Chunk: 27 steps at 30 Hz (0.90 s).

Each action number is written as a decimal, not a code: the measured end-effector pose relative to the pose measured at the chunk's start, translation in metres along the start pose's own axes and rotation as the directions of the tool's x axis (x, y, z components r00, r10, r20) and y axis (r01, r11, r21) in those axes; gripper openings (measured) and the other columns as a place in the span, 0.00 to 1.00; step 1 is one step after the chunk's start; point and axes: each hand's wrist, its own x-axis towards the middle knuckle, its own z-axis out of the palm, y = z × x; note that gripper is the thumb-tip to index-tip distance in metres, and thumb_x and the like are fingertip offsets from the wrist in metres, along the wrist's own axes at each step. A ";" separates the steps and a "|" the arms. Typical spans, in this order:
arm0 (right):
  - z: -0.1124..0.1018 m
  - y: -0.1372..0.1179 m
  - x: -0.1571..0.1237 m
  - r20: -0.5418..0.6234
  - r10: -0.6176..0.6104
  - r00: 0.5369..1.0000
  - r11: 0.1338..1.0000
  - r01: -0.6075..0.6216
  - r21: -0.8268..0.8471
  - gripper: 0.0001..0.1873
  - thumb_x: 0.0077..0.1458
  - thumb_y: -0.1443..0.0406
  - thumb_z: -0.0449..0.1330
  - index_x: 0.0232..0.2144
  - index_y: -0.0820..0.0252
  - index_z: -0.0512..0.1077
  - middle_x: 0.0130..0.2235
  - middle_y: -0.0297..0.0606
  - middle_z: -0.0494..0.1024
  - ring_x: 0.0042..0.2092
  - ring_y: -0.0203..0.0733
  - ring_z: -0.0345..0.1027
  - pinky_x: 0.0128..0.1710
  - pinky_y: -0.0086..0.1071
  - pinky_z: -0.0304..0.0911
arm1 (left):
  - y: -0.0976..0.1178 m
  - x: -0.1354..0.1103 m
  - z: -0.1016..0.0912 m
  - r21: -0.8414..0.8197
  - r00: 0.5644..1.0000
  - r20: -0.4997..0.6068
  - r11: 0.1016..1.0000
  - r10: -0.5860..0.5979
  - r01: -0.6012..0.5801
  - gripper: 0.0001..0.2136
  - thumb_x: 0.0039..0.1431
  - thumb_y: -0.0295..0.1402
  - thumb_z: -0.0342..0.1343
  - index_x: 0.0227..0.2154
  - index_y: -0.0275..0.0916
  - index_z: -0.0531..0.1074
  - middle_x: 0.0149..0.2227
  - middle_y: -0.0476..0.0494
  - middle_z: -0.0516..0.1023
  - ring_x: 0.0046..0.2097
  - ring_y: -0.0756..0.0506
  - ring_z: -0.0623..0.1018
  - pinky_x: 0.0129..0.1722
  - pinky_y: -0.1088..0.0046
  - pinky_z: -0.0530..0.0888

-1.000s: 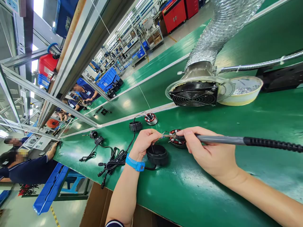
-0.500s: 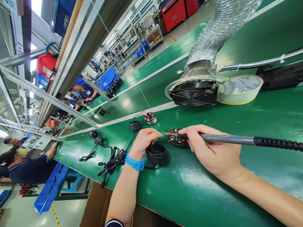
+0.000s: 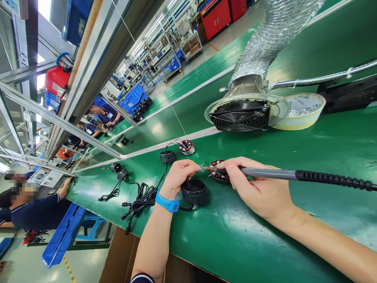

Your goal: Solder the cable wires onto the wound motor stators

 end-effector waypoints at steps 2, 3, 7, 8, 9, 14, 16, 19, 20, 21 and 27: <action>0.000 -0.005 0.001 -0.028 0.006 1.000 0.999 -0.005 0.036 0.23 0.65 0.48 0.59 0.28 0.55 0.82 0.16 0.30 0.72 0.16 0.36 0.63 0.19 0.32 0.64 | 0.001 -0.001 0.000 -0.001 1.000 0.000 1.000 -0.004 0.004 0.11 0.48 0.37 0.67 0.22 0.37 0.73 0.21 0.55 0.63 0.27 0.53 0.59 0.31 0.69 0.53; -0.001 -0.008 0.002 -0.044 0.007 0.999 0.999 -0.005 0.048 0.22 0.65 0.48 0.60 0.28 0.55 0.81 0.16 0.30 0.71 0.15 0.36 0.63 0.19 0.32 0.63 | 0.001 -0.001 0.000 -0.002 1.000 0.003 1.000 -0.001 0.001 0.10 0.48 0.37 0.66 0.22 0.37 0.73 0.20 0.55 0.63 0.27 0.53 0.58 0.31 0.69 0.53; -0.002 -0.012 0.003 -0.103 0.015 0.995 0.998 -0.010 0.054 0.21 0.65 0.49 0.60 0.27 0.55 0.80 0.16 0.31 0.71 0.15 0.36 0.63 0.18 0.31 0.64 | 0.002 -0.001 0.001 0.004 1.000 0.002 1.000 0.002 -0.002 0.12 0.48 0.38 0.68 0.22 0.37 0.72 0.20 0.55 0.62 0.27 0.53 0.58 0.31 0.69 0.53; -0.002 -0.012 0.004 -0.112 0.013 0.994 0.998 -0.007 0.056 0.21 0.65 0.50 0.60 0.27 0.55 0.80 0.16 0.31 0.71 0.15 0.36 0.63 0.17 0.31 0.63 | 0.002 -0.001 0.001 0.007 1.000 -0.003 1.000 -0.001 0.001 0.13 0.49 0.38 0.68 0.21 0.37 0.72 0.20 0.55 0.62 0.27 0.53 0.59 0.31 0.69 0.53; -0.002 -0.012 0.004 -0.118 0.005 0.993 0.998 0.002 0.060 0.20 0.65 0.50 0.61 0.27 0.55 0.80 0.16 0.31 0.71 0.15 0.36 0.63 0.17 0.31 0.63 | 0.002 -0.001 0.001 0.008 1.000 -0.006 1.000 -0.004 0.005 0.14 0.48 0.39 0.69 0.21 0.37 0.72 0.20 0.55 0.62 0.27 0.53 0.59 0.31 0.69 0.54; -0.002 -0.013 0.005 -0.119 -0.001 0.993 0.998 0.009 0.065 0.19 0.63 0.52 0.61 0.27 0.55 0.80 0.15 0.31 0.71 0.15 0.35 0.62 0.15 0.30 0.59 | 0.001 0.000 0.000 0.011 1.000 -0.003 1.000 -0.001 0.001 0.13 0.47 0.40 0.68 0.22 0.37 0.72 0.21 0.55 0.63 0.27 0.53 0.59 0.31 0.69 0.53; -0.003 -0.014 0.005 -0.118 0.008 0.993 0.999 -0.002 0.054 0.20 0.63 0.50 0.61 0.27 0.55 0.80 0.15 0.31 0.71 0.14 0.35 0.61 0.15 0.31 0.59 | 0.000 0.000 0.000 0.007 1.000 0.004 1.000 0.011 -0.011 0.13 0.46 0.40 0.67 0.22 0.37 0.72 0.21 0.55 0.63 0.27 0.53 0.58 0.31 0.69 0.53; -0.003 -0.015 0.005 -0.104 0.006 0.995 1.000 -0.003 0.028 0.21 0.64 0.49 0.60 0.27 0.56 0.80 0.15 0.31 0.71 0.14 0.35 0.60 0.16 0.31 0.61 | 0.000 0.000 -0.001 0.007 1.000 0.007 1.000 0.014 -0.014 0.13 0.46 0.40 0.68 0.22 0.37 0.72 0.21 0.55 0.63 0.27 0.53 0.58 0.31 0.69 0.53; -0.003 -0.014 0.004 -0.101 0.005 0.995 1.000 -0.003 0.020 0.21 0.64 0.49 0.60 0.28 0.56 0.81 0.16 0.30 0.71 0.14 0.35 0.61 0.17 0.31 0.62 | 0.000 0.000 0.000 0.010 1.000 0.005 1.000 0.009 -0.009 0.14 0.47 0.41 0.69 0.22 0.37 0.72 0.21 0.54 0.63 0.27 0.53 0.59 0.31 0.69 0.54; -0.003 -0.013 0.004 -0.102 0.002 0.995 1.000 0.000 0.012 0.22 0.65 0.49 0.59 0.28 0.56 0.81 0.16 0.30 0.72 0.15 0.35 0.61 0.18 0.31 0.63 | 0.001 0.000 0.000 0.013 1.000 0.002 1.000 0.004 -0.004 0.14 0.47 0.41 0.69 0.22 0.37 0.72 0.21 0.54 0.63 0.27 0.53 0.59 0.31 0.69 0.54; -0.002 -0.003 0.000 -0.078 -0.063 0.995 0.995 0.057 -0.080 0.20 0.67 0.52 0.58 0.32 0.55 0.83 0.19 0.31 0.75 0.18 0.36 0.68 0.23 0.31 0.69 | 0.003 0.000 0.001 0.014 1.000 -0.013 1.000 -0.010 0.010 0.15 0.46 0.41 0.70 0.21 0.37 0.72 0.21 0.54 0.63 0.28 0.53 0.59 0.31 0.70 0.55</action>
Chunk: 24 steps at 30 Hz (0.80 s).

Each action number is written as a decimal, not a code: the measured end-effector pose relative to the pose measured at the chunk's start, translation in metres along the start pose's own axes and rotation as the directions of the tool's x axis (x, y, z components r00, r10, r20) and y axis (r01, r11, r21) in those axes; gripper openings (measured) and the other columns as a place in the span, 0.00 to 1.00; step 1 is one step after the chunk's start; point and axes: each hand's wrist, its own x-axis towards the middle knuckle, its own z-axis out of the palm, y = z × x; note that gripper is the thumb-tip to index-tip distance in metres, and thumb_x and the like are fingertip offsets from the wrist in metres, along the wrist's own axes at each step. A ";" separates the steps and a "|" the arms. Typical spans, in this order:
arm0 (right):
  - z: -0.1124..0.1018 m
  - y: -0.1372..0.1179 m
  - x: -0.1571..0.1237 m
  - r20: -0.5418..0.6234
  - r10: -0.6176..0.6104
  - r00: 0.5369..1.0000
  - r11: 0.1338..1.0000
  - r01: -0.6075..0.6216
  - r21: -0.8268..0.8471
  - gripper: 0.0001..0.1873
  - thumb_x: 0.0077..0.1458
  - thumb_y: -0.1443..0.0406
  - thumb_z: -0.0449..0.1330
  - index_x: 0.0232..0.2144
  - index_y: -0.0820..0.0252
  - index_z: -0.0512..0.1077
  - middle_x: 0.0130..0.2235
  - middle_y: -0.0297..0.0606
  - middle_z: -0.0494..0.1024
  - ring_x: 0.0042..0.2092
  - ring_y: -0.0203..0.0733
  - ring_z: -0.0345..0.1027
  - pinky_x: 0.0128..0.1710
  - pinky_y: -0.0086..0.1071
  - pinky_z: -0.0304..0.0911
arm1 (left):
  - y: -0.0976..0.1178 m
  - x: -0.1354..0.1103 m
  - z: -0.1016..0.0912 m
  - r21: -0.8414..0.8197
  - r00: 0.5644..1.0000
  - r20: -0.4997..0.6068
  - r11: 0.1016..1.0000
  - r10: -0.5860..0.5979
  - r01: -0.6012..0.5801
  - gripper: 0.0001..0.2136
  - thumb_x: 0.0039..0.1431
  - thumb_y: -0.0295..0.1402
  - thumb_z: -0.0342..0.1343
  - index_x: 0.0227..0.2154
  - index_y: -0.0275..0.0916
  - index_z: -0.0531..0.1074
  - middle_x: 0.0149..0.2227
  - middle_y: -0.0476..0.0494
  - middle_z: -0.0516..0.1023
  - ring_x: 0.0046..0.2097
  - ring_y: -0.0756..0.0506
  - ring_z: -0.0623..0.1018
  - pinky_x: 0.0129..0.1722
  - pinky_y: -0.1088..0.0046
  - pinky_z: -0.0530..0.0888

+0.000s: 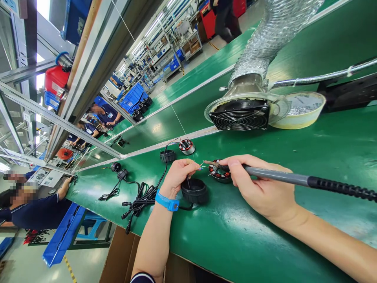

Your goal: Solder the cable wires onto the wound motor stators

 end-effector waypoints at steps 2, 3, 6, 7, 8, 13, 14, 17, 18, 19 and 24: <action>0.001 0.002 0.000 0.014 -0.042 0.999 0.999 0.042 -0.025 0.20 0.69 0.52 0.57 0.33 0.55 0.83 0.21 0.31 0.77 0.20 0.36 0.71 0.25 0.30 0.70 | -0.001 0.000 0.000 -0.007 1.000 -0.002 1.000 0.003 -0.003 0.15 0.46 0.41 0.70 0.21 0.37 0.72 0.21 0.54 0.63 0.28 0.53 0.59 0.31 0.70 0.54; 0.002 0.003 0.000 0.021 -0.064 0.998 0.997 0.065 -0.042 0.20 0.69 0.52 0.57 0.34 0.55 0.84 0.22 0.32 0.79 0.21 0.36 0.72 0.26 0.30 0.72 | -0.001 0.000 0.000 -0.010 1.000 0.000 1.000 0.006 -0.006 0.15 0.46 0.41 0.70 0.22 0.37 0.73 0.21 0.54 0.63 0.27 0.53 0.59 0.31 0.70 0.54; 0.006 0.005 0.001 0.032 -0.148 0.988 0.988 0.150 -0.043 0.17 0.69 0.54 0.58 0.37 0.55 0.83 0.28 0.34 0.83 0.25 0.37 0.76 0.33 0.30 0.75 | -0.003 0.001 -0.001 -0.025 1.000 0.011 1.000 0.013 -0.013 0.15 0.46 0.42 0.70 0.22 0.36 0.73 0.21 0.54 0.63 0.27 0.53 0.59 0.31 0.69 0.53; 0.008 0.006 0.002 0.046 -0.181 0.982 0.983 0.182 -0.016 0.15 0.69 0.56 0.59 0.39 0.55 0.83 0.30 0.34 0.85 0.27 0.37 0.78 0.35 0.30 0.76 | -0.003 0.001 -0.001 -0.032 1.000 0.015 0.999 0.017 -0.016 0.16 0.46 0.42 0.70 0.22 0.36 0.73 0.21 0.54 0.63 0.27 0.53 0.59 0.31 0.69 0.53; 0.011 0.007 0.002 0.072 -0.213 0.974 0.977 0.212 0.021 0.13 0.69 0.57 0.60 0.42 0.55 0.83 0.33 0.35 0.86 0.29 0.37 0.79 0.37 0.29 0.76 | -0.003 0.001 0.000 -0.038 1.000 0.019 0.999 0.022 -0.022 0.16 0.46 0.42 0.70 0.22 0.36 0.72 0.21 0.54 0.64 0.28 0.53 0.60 0.31 0.69 0.53; 0.027 0.019 0.004 0.185 -0.281 0.942 0.958 0.264 0.115 0.14 0.69 0.61 0.61 0.54 0.52 0.79 0.46 0.38 0.83 0.40 0.38 0.80 0.44 0.32 0.76 | -0.002 -0.001 0.000 -0.053 0.998 0.046 0.998 0.040 -0.038 0.18 0.46 0.44 0.72 0.24 0.36 0.73 0.22 0.53 0.66 0.29 0.52 0.63 0.33 0.69 0.56; 0.031 0.023 0.003 0.191 -0.289 0.938 0.956 0.271 0.115 0.16 0.69 0.62 0.61 0.57 0.51 0.78 0.47 0.39 0.82 0.42 0.38 0.80 0.45 0.32 0.76 | -0.002 -0.001 0.000 -0.053 0.998 0.053 0.998 0.045 -0.042 0.18 0.46 0.45 0.72 0.24 0.36 0.73 0.22 0.53 0.67 0.29 0.52 0.63 0.34 0.69 0.57; 0.042 0.033 0.002 0.220 -0.305 0.927 0.952 0.287 0.111 0.20 0.70 0.64 0.59 0.62 0.50 0.74 0.49 0.40 0.78 0.43 0.37 0.80 0.45 0.31 0.76 | -0.001 -0.002 0.000 -0.050 0.995 0.079 0.997 0.061 -0.057 0.21 0.46 0.48 0.73 0.25 0.36 0.73 0.23 0.53 0.68 0.29 0.53 0.64 0.34 0.69 0.57; 0.044 0.035 0.001 0.225 -0.312 0.923 0.949 0.294 0.112 0.21 0.70 0.64 0.59 0.63 0.50 0.74 0.49 0.39 0.77 0.42 0.36 0.80 0.45 0.31 0.76 | -0.001 -0.003 -0.001 -0.047 0.994 0.087 0.997 0.065 -0.061 0.22 0.46 0.49 0.73 0.25 0.36 0.73 0.23 0.53 0.68 0.29 0.53 0.64 0.34 0.69 0.57; 0.047 0.038 0.001 0.225 -0.322 0.920 0.946 0.304 0.110 0.20 0.71 0.64 0.58 0.62 0.50 0.74 0.49 0.39 0.77 0.42 0.36 0.80 0.45 0.31 0.76 | -0.001 -0.003 -0.001 -0.046 0.993 0.092 0.997 0.068 -0.064 0.22 0.46 0.50 0.73 0.26 0.36 0.74 0.24 0.52 0.68 0.29 0.53 0.64 0.34 0.69 0.57; 0.052 0.042 0.002 0.209 -0.365 0.907 0.931 0.357 0.077 0.18 0.72 0.65 0.55 0.60 0.50 0.74 0.46 0.39 0.76 0.40 0.35 0.77 0.44 0.29 0.75 | 0.003 -0.004 -0.005 -0.028 0.989 0.132 0.997 0.072 -0.069 0.27 0.44 0.55 0.74 0.30 0.34 0.76 0.25 0.52 0.70 0.30 0.52 0.65 0.35 0.69 0.58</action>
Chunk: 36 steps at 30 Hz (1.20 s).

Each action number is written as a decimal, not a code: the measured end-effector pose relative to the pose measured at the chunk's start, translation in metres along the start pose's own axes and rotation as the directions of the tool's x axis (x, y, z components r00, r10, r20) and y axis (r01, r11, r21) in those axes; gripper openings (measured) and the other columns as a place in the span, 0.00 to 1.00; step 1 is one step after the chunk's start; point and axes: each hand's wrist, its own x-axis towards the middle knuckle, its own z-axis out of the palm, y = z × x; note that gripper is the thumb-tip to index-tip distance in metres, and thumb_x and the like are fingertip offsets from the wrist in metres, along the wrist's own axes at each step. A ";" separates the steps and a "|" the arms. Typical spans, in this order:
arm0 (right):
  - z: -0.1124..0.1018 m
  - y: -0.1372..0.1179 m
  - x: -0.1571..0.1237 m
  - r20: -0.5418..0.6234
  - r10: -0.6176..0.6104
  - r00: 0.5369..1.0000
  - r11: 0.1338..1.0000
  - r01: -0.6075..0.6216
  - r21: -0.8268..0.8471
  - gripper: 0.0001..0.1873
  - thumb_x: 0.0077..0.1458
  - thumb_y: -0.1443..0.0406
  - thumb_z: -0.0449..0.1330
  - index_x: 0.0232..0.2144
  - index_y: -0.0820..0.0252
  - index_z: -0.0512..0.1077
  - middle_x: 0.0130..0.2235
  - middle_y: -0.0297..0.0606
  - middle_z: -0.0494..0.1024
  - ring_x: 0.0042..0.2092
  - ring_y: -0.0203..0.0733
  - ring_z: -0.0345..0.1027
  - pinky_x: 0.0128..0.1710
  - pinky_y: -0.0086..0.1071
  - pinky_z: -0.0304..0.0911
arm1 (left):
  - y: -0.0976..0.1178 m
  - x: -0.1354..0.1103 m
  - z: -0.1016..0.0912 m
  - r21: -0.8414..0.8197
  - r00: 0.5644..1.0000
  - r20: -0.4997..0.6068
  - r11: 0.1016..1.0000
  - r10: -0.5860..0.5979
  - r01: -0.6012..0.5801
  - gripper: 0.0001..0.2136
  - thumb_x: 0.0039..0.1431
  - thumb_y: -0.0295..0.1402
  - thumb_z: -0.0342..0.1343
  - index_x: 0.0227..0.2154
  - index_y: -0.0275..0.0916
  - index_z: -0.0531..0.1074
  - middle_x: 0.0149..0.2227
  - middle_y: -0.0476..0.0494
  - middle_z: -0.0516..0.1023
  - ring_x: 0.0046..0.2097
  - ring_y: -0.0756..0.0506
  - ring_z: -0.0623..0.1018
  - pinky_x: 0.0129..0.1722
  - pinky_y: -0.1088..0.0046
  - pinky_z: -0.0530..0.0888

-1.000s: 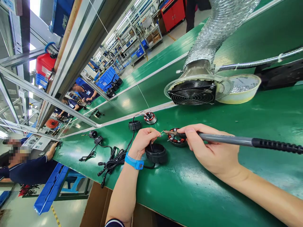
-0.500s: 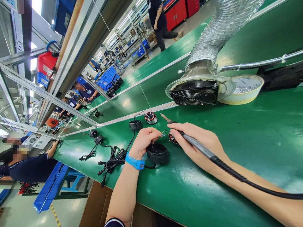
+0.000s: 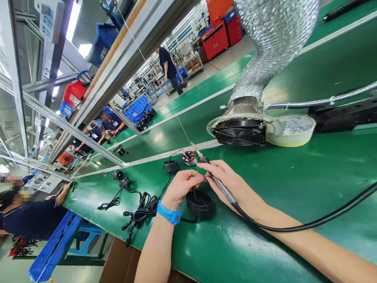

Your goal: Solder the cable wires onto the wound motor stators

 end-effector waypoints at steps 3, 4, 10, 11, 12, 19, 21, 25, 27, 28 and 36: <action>-0.001 -0.001 0.001 0.010 -0.011 1.000 1.000 0.011 -0.008 0.20 0.71 0.66 0.54 0.61 0.50 0.73 0.46 0.39 0.76 0.40 0.35 0.77 0.41 0.28 0.75 | 0.002 -0.001 -0.002 0.017 1.000 0.015 1.000 -0.008 0.008 0.29 0.41 0.57 0.76 0.30 0.34 0.77 0.26 0.51 0.71 0.32 0.51 0.66 0.36 0.69 0.59; -0.002 -0.001 0.001 0.000 -0.015 1.000 1.000 0.015 -0.010 0.21 0.71 0.67 0.55 0.62 0.49 0.72 0.46 0.39 0.76 0.39 0.35 0.77 0.41 0.28 0.75 | 0.003 -0.001 -0.003 0.022 1.000 0.019 1.000 -0.010 0.009 0.30 0.40 0.58 0.76 0.30 0.34 0.77 0.26 0.51 0.71 0.32 0.51 0.66 0.36 0.69 0.59; -0.001 -0.001 0.001 -0.029 0.015 0.999 1.000 -0.015 0.008 0.22 0.69 0.66 0.57 0.63 0.48 0.71 0.48 0.39 0.75 0.41 0.36 0.78 0.41 0.29 0.76 | 0.000 0.001 -0.002 0.016 1.000 0.029 1.000 -0.005 0.005 0.34 0.34 0.62 0.77 0.29 0.34 0.75 0.27 0.51 0.71 0.31 0.52 0.65 0.35 0.69 0.60; -0.001 0.000 0.000 -0.018 0.019 1.000 1.000 -0.018 0.018 0.21 0.70 0.65 0.57 0.63 0.48 0.71 0.49 0.40 0.76 0.42 0.37 0.79 0.41 0.30 0.76 | 0.000 0.001 -0.002 0.013 1.000 0.031 1.000 0.002 -0.002 0.35 0.33 0.62 0.77 0.29 0.35 0.75 0.27 0.51 0.71 0.31 0.52 0.66 0.36 0.69 0.60; 0.000 0.000 0.000 -0.007 0.019 1.000 0.999 -0.019 0.027 0.21 0.70 0.65 0.57 0.63 0.48 0.71 0.49 0.41 0.76 0.43 0.37 0.79 0.42 0.30 0.77 | 0.000 0.002 -0.001 0.011 0.999 0.035 1.000 0.010 -0.011 0.35 0.33 0.62 0.77 0.29 0.35 0.74 0.27 0.51 0.71 0.31 0.52 0.66 0.36 0.69 0.61; 0.000 -0.002 0.001 0.010 0.032 0.999 0.999 -0.032 0.028 0.19 0.70 0.64 0.55 0.60 0.51 0.73 0.47 0.41 0.75 0.39 0.35 0.78 0.42 0.31 0.78 | 0.000 0.001 -0.002 -0.004 0.997 0.072 1.000 0.008 -0.008 0.35 0.32 0.60 0.79 0.30 0.34 0.75 0.29 0.50 0.74 0.34 0.51 0.69 0.41 0.67 0.66; -0.001 -0.002 0.000 0.008 0.051 0.999 0.998 -0.051 0.024 0.20 0.69 0.63 0.57 0.61 0.51 0.73 0.47 0.41 0.75 0.39 0.36 0.78 0.41 0.31 0.77 | -0.002 0.002 -0.003 -0.021 0.997 0.071 1.000 0.006 -0.004 0.35 0.31 0.60 0.79 0.31 0.34 0.76 0.30 0.49 0.75 0.35 0.50 0.71 0.43 0.67 0.67; 0.001 -0.002 0.000 -0.031 0.059 0.998 0.998 -0.059 0.007 0.20 0.69 0.61 0.58 0.61 0.50 0.73 0.46 0.40 0.76 0.39 0.37 0.79 0.41 0.29 0.76 | -0.011 0.006 -0.004 -0.025 0.998 0.057 1.000 -0.004 0.006 0.35 0.30 0.57 0.80 0.32 0.33 0.77 0.33 0.46 0.78 0.37 0.49 0.73 0.47 0.64 0.68; 0.004 -0.002 0.000 -0.082 0.022 0.996 1.000 -0.023 -0.004 0.19 0.70 0.61 0.57 0.61 0.50 0.73 0.46 0.39 0.75 0.39 0.36 0.79 0.43 0.29 0.76 | -0.015 0.008 -0.005 -0.014 0.998 0.057 1.000 -0.024 0.025 0.33 0.29 0.53 0.81 0.33 0.34 0.77 0.34 0.47 0.78 0.38 0.48 0.73 0.48 0.63 0.68; 0.004 -0.002 0.000 -0.091 0.000 0.996 1.000 -0.001 -0.011 0.19 0.70 0.60 0.57 0.60 0.50 0.73 0.46 0.38 0.75 0.39 0.36 0.79 0.43 0.28 0.75 | -0.016 0.009 -0.006 -0.011 0.997 0.059 0.999 -0.038 0.039 0.33 0.28 0.52 0.82 0.33 0.34 0.77 0.34 0.47 0.78 0.38 0.48 0.73 0.48 0.62 0.68; -0.008 -0.012 0.002 -0.070 -0.076 0.995 0.995 0.071 -0.064 0.19 0.70 0.64 0.58 0.61 0.49 0.70 0.45 0.35 0.73 0.38 0.32 0.78 0.42 0.23 0.73 | -0.009 0.004 -0.007 0.067 0.997 0.055 0.997 -0.051 0.047 0.29 0.36 0.51 0.80 0.31 0.35 0.76 0.32 0.48 0.76 0.36 0.49 0.70 0.45 0.65 0.67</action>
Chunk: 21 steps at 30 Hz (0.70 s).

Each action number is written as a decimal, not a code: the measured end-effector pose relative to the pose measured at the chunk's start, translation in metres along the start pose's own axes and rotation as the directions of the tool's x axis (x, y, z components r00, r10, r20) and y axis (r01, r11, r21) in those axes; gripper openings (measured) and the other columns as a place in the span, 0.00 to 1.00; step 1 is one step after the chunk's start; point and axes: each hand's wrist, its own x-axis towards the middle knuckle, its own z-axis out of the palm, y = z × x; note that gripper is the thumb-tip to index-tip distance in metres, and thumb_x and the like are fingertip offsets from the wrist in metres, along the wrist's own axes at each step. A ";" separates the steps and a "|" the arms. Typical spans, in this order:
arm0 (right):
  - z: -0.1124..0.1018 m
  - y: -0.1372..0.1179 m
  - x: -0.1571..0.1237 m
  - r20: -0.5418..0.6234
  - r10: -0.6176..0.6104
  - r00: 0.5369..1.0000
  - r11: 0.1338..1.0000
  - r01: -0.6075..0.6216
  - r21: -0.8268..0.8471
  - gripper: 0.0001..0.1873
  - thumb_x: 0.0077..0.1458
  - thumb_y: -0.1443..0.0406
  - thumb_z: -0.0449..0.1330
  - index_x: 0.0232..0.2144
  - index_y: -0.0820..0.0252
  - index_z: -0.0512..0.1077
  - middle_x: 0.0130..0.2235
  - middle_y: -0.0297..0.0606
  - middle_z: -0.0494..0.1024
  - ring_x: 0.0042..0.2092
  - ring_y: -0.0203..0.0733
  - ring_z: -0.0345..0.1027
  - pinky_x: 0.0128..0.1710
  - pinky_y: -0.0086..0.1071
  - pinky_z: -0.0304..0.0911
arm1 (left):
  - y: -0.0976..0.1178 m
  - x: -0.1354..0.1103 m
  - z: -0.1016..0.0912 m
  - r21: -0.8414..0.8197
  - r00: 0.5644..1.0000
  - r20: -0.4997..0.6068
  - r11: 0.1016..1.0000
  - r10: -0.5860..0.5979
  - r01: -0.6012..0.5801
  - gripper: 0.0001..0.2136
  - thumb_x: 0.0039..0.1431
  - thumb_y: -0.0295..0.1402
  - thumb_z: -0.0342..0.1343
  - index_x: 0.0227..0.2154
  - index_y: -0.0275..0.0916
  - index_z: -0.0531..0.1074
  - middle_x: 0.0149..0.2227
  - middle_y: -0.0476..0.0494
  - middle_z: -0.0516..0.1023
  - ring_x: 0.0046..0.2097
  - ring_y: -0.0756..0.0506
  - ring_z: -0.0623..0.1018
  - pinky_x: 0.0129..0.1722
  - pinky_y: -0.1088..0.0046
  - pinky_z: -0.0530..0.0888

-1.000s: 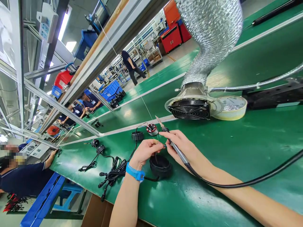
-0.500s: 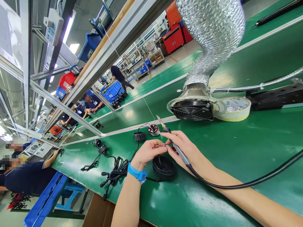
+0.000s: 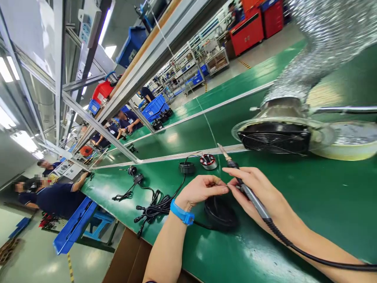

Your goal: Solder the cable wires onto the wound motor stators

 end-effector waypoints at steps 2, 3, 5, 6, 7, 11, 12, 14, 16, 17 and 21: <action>-0.002 0.000 -0.002 0.015 0.009 1.000 1.000 -0.009 0.007 0.20 0.69 0.66 0.59 0.61 0.48 0.70 0.46 0.35 0.73 0.38 0.31 0.78 0.42 0.23 0.74 | 0.004 -0.002 0.001 0.007 1.000 0.019 1.000 0.004 -0.004 0.30 0.36 0.53 0.79 0.31 0.35 0.76 0.32 0.48 0.76 0.37 0.49 0.71 0.45 0.65 0.67; -0.003 0.000 -0.003 0.010 0.014 1.000 1.000 -0.014 0.008 0.20 0.69 0.66 0.59 0.61 0.48 0.70 0.46 0.35 0.73 0.37 0.31 0.78 0.42 0.23 0.74 | 0.005 -0.002 0.001 0.009 0.999 0.036 1.000 -0.001 0.001 0.30 0.36 0.55 0.79 0.31 0.35 0.76 0.32 0.48 0.77 0.37 0.48 0.71 0.45 0.65 0.67; -0.003 0.002 -0.006 -0.003 0.020 1.000 1.000 -0.020 0.013 0.20 0.69 0.66 0.59 0.61 0.47 0.71 0.45 0.34 0.73 0.36 0.31 0.78 0.41 0.23 0.74 | 0.007 -0.002 0.002 0.011 0.998 0.060 1.000 -0.028 0.027 0.30 0.37 0.56 0.78 0.29 0.35 0.76 0.31 0.47 0.77 0.37 0.48 0.72 0.45 0.65 0.67; -0.002 0.002 -0.008 -0.008 0.022 1.000 1.000 -0.022 0.018 0.20 0.69 0.66 0.59 0.61 0.47 0.71 0.45 0.34 0.73 0.36 0.31 0.78 0.40 0.24 0.75 | 0.007 -0.002 0.002 0.012 0.997 0.063 0.999 -0.045 0.044 0.30 0.38 0.57 0.78 0.29 0.35 0.75 0.30 0.47 0.76 0.37 0.48 0.72 0.45 0.66 0.67; -0.002 0.002 -0.009 -0.013 0.024 1.000 0.999 -0.024 0.024 0.20 0.69 0.66 0.58 0.61 0.46 0.71 0.44 0.34 0.73 0.36 0.32 0.78 0.39 0.24 0.75 | 0.007 -0.001 0.003 0.009 0.996 0.062 0.998 -0.062 0.062 0.30 0.37 0.57 0.78 0.28 0.35 0.75 0.29 0.48 0.76 0.36 0.48 0.72 0.44 0.66 0.66; -0.005 0.000 -0.013 0.034 0.076 0.997 0.997 -0.077 0.021 0.21 0.68 0.66 0.60 0.61 0.44 0.72 0.45 0.35 0.74 0.37 0.33 0.78 0.41 0.25 0.75 | 0.002 0.002 0.006 -0.048 0.996 0.073 0.997 -0.055 0.058 0.31 0.34 0.58 0.78 0.26 0.35 0.75 0.26 0.50 0.74 0.32 0.51 0.70 0.40 0.68 0.64; -0.006 -0.001 -0.014 0.047 0.096 0.994 0.995 -0.097 0.019 0.21 0.68 0.67 0.61 0.61 0.44 0.72 0.46 0.35 0.75 0.38 0.34 0.79 0.42 0.25 0.75 | 0.000 0.003 0.007 -0.073 0.997 0.071 0.996 -0.044 0.049 0.31 0.33 0.58 0.79 0.26 0.35 0.75 0.25 0.51 0.73 0.31 0.51 0.69 0.38 0.68 0.63; -0.008 -0.003 -0.015 0.040 0.121 0.992 0.992 -0.122 0.024 0.21 0.68 0.67 0.61 0.61 0.45 0.71 0.46 0.35 0.76 0.39 0.35 0.79 0.44 0.27 0.76 | -0.002 0.004 0.009 -0.116 0.998 0.049 0.992 -0.037 0.043 0.30 0.32 0.56 0.79 0.24 0.36 0.74 0.24 0.52 0.72 0.30 0.52 0.67 0.36 0.69 0.61; -0.010 -0.002 -0.017 0.006 0.133 0.991 0.990 -0.133 0.044 0.21 0.67 0.66 0.61 0.61 0.47 0.71 0.45 0.35 0.76 0.40 0.36 0.79 0.45 0.30 0.77 | -0.003 0.005 0.012 -0.144 0.999 0.008 0.989 -0.044 0.045 0.29 0.30 0.55 0.80 0.22 0.36 0.73 0.22 0.53 0.70 0.29 0.53 0.66 0.34 0.69 0.59; -0.011 -0.002 -0.019 -0.005 0.143 0.990 0.988 -0.143 0.053 0.21 0.67 0.65 0.61 0.60 0.47 0.71 0.45 0.36 0.77 0.40 0.37 0.80 0.45 0.31 0.77 | -0.003 0.005 0.013 -0.151 0.999 -0.008 0.987 -0.047 0.045 0.29 0.30 0.54 0.80 0.21 0.37 0.72 0.21 0.53 0.70 0.28 0.53 0.65 0.33 0.70 0.58; -0.011 0.007 -0.027 0.021 0.217 0.976 0.972 -0.218 0.084 0.19 0.69 0.62 0.60 0.60 0.48 0.73 0.46 0.38 0.78 0.40 0.38 0.80 0.45 0.34 0.78 | 0.001 0.003 0.016 -0.182 0.998 -0.036 0.982 -0.057 0.050 0.28 0.30 0.53 0.80 0.21 0.36 0.73 0.20 0.53 0.69 0.27 0.53 0.63 0.32 0.69 0.55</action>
